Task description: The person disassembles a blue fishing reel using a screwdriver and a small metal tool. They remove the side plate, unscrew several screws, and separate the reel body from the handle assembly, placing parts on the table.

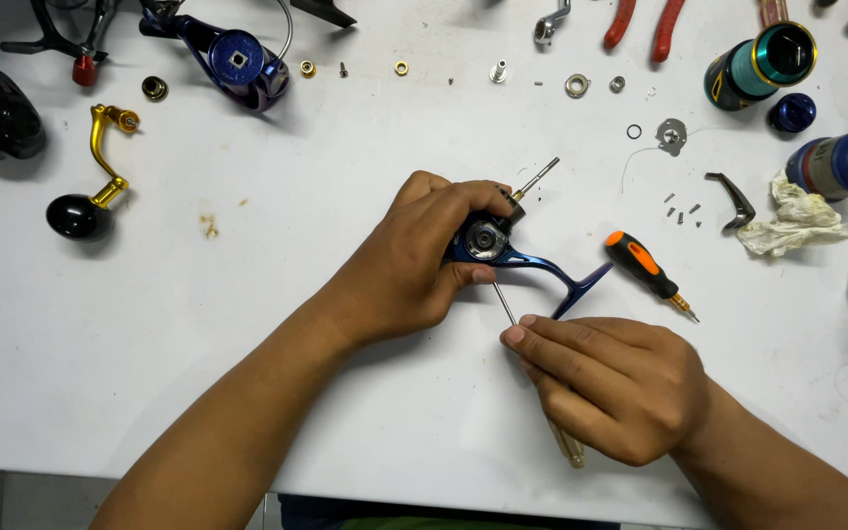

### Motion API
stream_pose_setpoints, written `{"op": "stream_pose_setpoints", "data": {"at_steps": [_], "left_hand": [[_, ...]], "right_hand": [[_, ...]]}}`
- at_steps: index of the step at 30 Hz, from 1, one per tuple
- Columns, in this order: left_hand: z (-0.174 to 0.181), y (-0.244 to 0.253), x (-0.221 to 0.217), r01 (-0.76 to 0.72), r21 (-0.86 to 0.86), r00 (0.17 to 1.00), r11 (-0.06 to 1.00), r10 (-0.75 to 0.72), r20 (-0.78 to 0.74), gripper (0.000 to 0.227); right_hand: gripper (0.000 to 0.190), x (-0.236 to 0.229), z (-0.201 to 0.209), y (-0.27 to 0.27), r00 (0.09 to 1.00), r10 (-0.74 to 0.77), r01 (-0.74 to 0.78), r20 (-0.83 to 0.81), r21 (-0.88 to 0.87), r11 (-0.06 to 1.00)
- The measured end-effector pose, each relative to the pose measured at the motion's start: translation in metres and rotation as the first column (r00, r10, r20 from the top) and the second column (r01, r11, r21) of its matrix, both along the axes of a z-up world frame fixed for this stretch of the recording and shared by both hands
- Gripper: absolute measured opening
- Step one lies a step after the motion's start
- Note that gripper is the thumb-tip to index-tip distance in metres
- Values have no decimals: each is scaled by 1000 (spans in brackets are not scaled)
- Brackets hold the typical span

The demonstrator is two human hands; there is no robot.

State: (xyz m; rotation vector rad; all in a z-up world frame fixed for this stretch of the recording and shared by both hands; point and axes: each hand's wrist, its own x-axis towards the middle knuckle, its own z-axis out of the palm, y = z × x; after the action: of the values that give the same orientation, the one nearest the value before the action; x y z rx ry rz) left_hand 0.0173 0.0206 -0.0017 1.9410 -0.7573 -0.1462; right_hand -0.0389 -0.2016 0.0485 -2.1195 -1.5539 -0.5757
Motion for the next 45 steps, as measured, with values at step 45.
{"op": "stream_pose_setpoints", "data": {"at_steps": [45], "left_hand": [[19, -12, -8, -131, 1, 975, 991, 129, 181, 45]], "right_hand": [[28, -6, -21, -24, 518, -244, 770, -820, 322, 552]]}}
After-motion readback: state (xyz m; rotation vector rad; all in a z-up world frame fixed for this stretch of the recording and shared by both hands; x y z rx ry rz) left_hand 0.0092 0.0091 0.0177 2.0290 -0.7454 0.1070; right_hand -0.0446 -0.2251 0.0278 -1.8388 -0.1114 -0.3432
